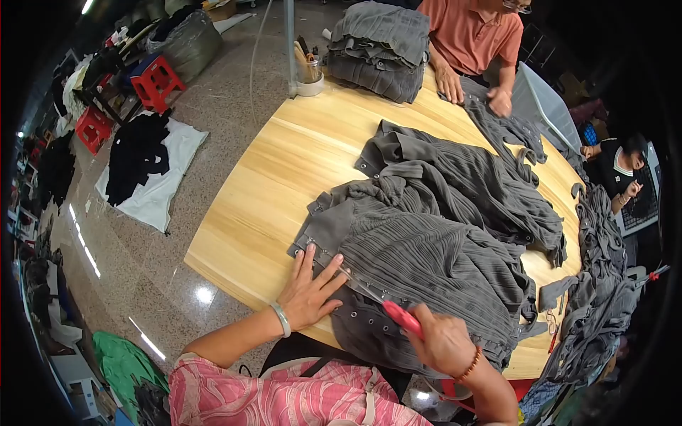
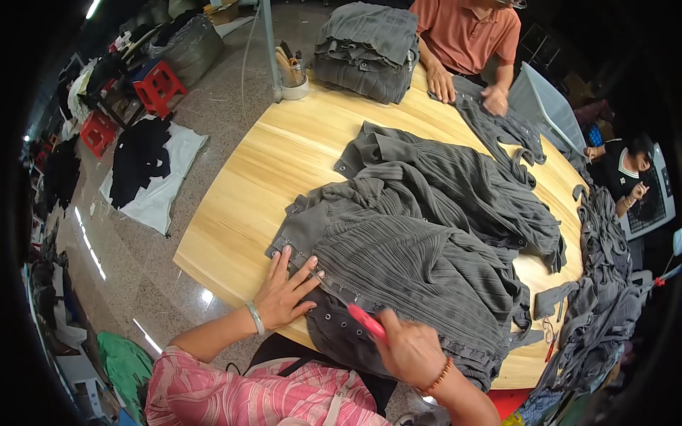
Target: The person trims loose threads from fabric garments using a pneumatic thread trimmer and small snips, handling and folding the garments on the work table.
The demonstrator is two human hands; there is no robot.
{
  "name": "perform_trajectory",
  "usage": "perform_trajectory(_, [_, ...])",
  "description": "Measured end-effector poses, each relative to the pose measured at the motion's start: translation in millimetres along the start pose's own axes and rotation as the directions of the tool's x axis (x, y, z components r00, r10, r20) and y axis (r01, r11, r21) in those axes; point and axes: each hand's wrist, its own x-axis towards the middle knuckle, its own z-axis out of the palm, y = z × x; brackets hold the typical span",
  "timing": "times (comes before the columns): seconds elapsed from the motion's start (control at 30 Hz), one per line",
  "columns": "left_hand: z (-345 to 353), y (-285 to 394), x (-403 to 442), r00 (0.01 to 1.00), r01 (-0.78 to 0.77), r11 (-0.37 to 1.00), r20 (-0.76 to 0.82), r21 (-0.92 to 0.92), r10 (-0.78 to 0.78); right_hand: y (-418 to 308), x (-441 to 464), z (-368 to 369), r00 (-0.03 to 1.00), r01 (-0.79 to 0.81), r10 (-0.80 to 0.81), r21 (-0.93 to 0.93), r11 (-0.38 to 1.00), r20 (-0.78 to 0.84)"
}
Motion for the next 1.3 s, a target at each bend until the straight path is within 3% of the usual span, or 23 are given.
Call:
perform_trajectory(0.2, [1.6, -0.6, -0.9, 1.0, 0.006, 0.999, -0.004, -0.051, -0.006, -13.6, 53.8, 4.5, 0.991, 0.126, -0.13, -0.094, 0.988, -0.039])
perform_trajectory(0.43, [-9.3, 2.9, 4.0, 1.0, 0.01, 1.0, 0.021, -0.002, -0.01, 3.6, -21.7, -19.5, 0.987, -0.075, 0.094, -0.145, 0.987, 0.13])
perform_trajectory(0.57, [-17.9, 7.7, 11.9, 0.999, -0.035, 0.999, -0.002, 0.032, 0.035, 7.0, -49.6, -17.7, 0.989, -0.123, 0.127, -0.054, 0.991, 0.079])
perform_trajectory(0.73, [-19.0, 17.5, 18.4, 0.994, -0.108, 0.994, -0.013, 0.007, 0.108, 15.4, -71.6, -7.9, 0.993, -0.115, 0.114, 0.012, 0.993, 0.037])
perform_trajectory(0.83, [-13.0, 28.5, 26.5, 0.98, -0.196, 0.956, -0.066, -0.218, 0.185, 19.8, -86.7, -4.1, 0.995, -0.104, 0.104, 0.072, 0.992, 0.009])
perform_trajectory(0.97, [-10.4, 46.0, 38.1, 0.94, -0.335, 0.937, 0.027, -0.103, 0.339, 26.8, -105.0, -1.2, 0.992, -0.114, 0.117, 0.072, 0.991, -0.047])
perform_trajectory(1.1, [-7.9, 50.5, 41.3, 0.923, -0.385, 0.922, 0.007, -0.05, 0.385, 36.8, -118.6, 6.7, 0.986, -0.159, 0.161, 0.049, 0.986, -0.05])
perform_trajectory(1.17, [-4.7, 48.6, 49.5, 0.924, -0.383, 0.914, -0.047, -0.133, 0.38, 36.1, -119.1, 9.2, 0.985, -0.151, 0.156, 0.068, 0.986, -0.077])
perform_trajectory(1.23, [-4.2, 45.3, 61.7, 0.976, -0.215, 0.864, -0.058, -0.456, 0.212, 34.7, -115.8, 9.6, 0.99, -0.14, 0.141, 0.068, 0.988, -0.012])
perform_trajectory(1.27, [-4.1, 52.9, 66.9, 0.99, -0.14, 0.823, -0.089, -0.551, 0.109, 35.2, -114.3, 9.7, 0.989, -0.151, 0.15, 0.068, 0.986, 0.011])
perform_trajectory(1.3, [-2.5, 52.7, 71.1, 0.989, -0.146, 0.821, -0.086, -0.552, 0.118, 37.7, -115.4, 11.9, 0.987, -0.158, 0.158, 0.071, 0.985, 0.006])
